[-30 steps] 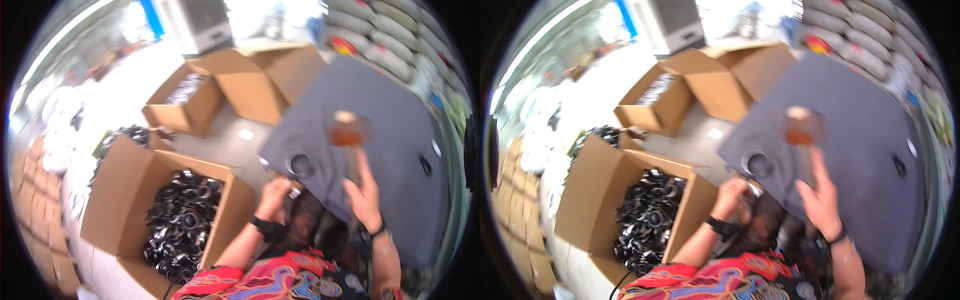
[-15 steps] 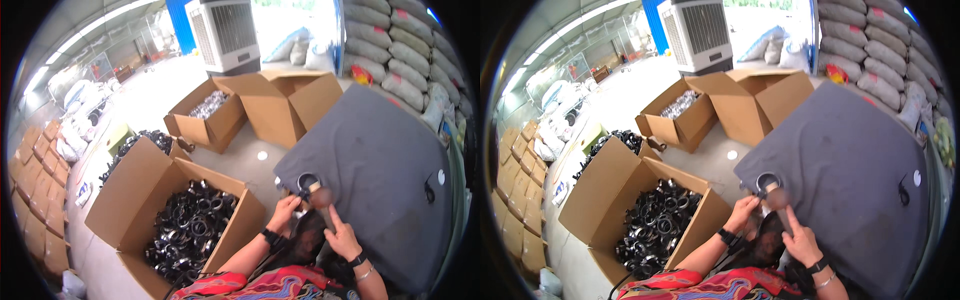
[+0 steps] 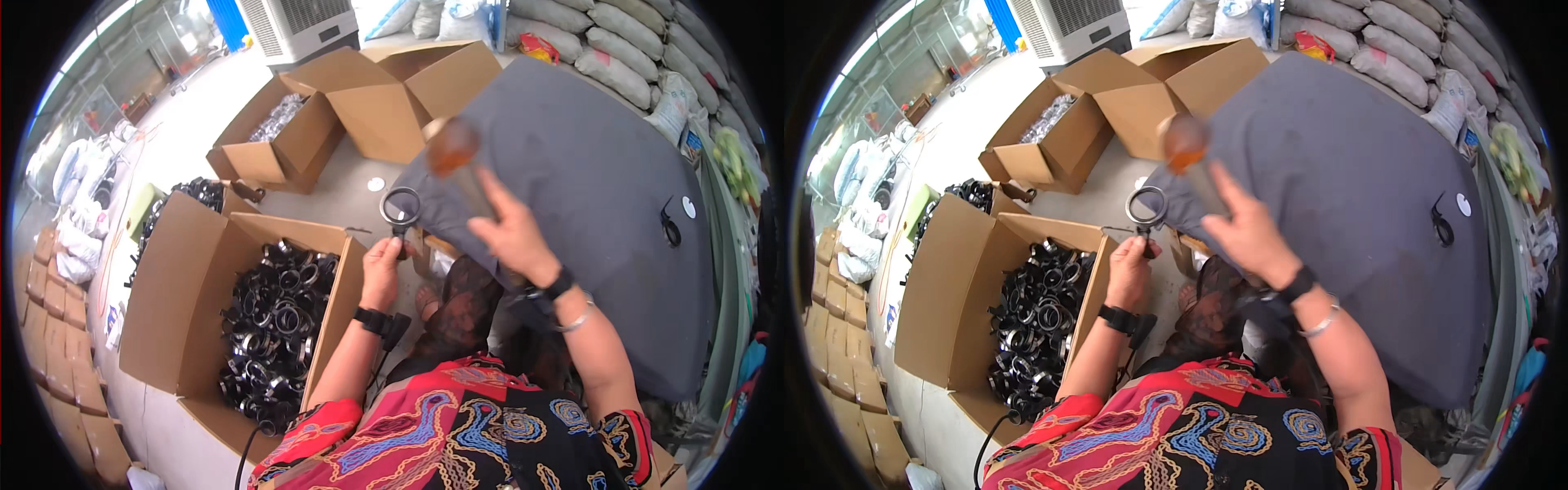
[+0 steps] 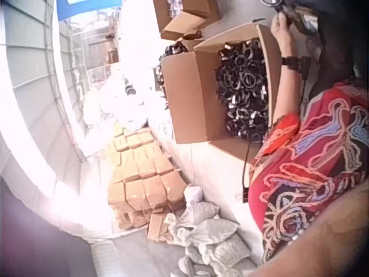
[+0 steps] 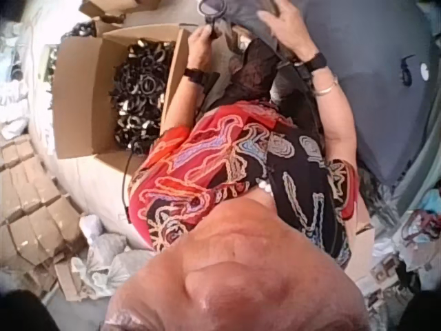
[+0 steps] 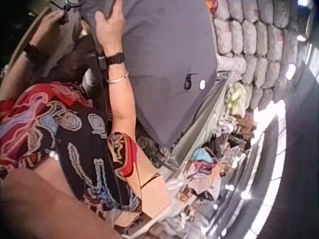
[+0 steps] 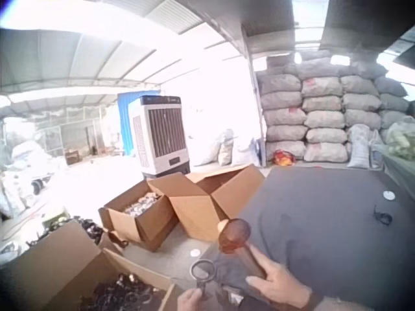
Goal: The person is assembling circular metal components with plastic attachments using a mallet and manual insertion.
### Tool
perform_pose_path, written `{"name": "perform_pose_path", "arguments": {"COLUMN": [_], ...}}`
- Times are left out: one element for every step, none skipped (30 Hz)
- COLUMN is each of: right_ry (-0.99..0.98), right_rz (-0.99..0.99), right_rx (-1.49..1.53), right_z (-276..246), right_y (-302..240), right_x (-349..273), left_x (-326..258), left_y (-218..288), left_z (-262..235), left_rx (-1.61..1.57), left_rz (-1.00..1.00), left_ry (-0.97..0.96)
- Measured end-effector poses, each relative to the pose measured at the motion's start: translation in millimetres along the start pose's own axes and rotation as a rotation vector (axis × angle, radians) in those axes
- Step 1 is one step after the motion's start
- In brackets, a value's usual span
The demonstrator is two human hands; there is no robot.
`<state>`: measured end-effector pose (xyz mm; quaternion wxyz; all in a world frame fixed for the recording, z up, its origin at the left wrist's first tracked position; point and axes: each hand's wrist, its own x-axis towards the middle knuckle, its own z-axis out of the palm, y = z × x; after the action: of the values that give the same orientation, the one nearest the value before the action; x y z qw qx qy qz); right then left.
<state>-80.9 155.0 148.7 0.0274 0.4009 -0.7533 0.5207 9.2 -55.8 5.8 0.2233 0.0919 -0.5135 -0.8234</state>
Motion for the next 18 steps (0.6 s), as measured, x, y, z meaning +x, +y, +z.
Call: {"name": "perform_pose_path", "arguments": {"right_ry": [0.048, 0.083, 0.179, 0.267, 0.315, 0.368, 0.440, 0.530, 0.567, 0.608, 0.640, 0.675, 0.664, 0.707, 0.755, 0.770, 0.819, 0.879], "right_rz": [0.192, 0.379, 0.381, 0.384, 0.415, 0.447, 0.473, 0.498, 0.493, 0.487, 0.491, 0.496, 0.495, 0.501, 0.506, 0.502, 0.497, 0.491], "right_rx": [0.115, 0.233, 0.262, 0.298, 0.315, 0.328, 0.300, 0.256, 0.254, 0.249, 0.247, 0.242, 0.250, 0.228, 0.204, 0.193, 0.161, 0.122], "right_z": [-13.8, -27.6, -41.0, -52.6, -60.2, -67.2, -72.9, -84.6, -92.4, -99.4, -102.7, -105.5, -106.7, -109.8, -113.5, -125.6, -135.7, -144.4], "right_y": [-15.9, -27.6, -22.5, -15.3, -13.5, -13.0, -10.2, -10.6, -2.8, 3.7, 6.1, 7.4, 12.9, 17.6, 21.9, 22.6, 22.9, 19.5], "right_x": [-4.1, -8.8, -18.5, -30.5, -41.5, -53.4, -64.1, -77.9, -93.0, -106.6, -116.4, -124.7, -133.7, -142.3, -149.7, -160.7, -171.6, -180.4], "left_x": [-3.7, -7.8, -9.3, -12.1, -18.5, -24.5, -30.1, -31.7, -36.2, -38.6, -40.5, -41.1, -42.6, -44.2, -42.1, -35.3, -27.8, -18.8], "left_y": [4.0, 10.4, 12.7, 12.0, 15.3, 19.4, 23.1, 26.4, 30.2, 33.9, 36.3, 39.4, 42.2, 43.9, 44.8, 39.9, 37.3, 35.2], "left_z": [-8.6, -18.3, -21.6, -28.6, -39.4, -48.6, -54.4, -51.1, -52.5, -53.0, -55.6, -57.5, -59.0, -60.5, -63.3, -64.8, -73.0, -80.0], "left_rx": [0.004, 0.005, -0.003, 0.002, 0.005, 0.006, 0.005, 0.000, 0.026, 0.049, 0.098, 0.101, 0.089, 0.073, 0.119, 0.110, 0.141, 0.167], "left_rz": [0.002, 0.030, 0.055, 0.064, 0.093, 0.120, 0.139, 0.146, 0.167, 0.188, 0.207, 0.215, 0.214, 0.212, 0.256, 0.253, 0.295, 0.334], "left_ry": [0.021, 0.082, 0.123, 0.142, 0.197, 0.245, 0.271, 0.275, 0.306, 0.334, 0.361, 0.373, 0.395, 0.416, 0.455, 0.438, 0.544, 0.637]}}
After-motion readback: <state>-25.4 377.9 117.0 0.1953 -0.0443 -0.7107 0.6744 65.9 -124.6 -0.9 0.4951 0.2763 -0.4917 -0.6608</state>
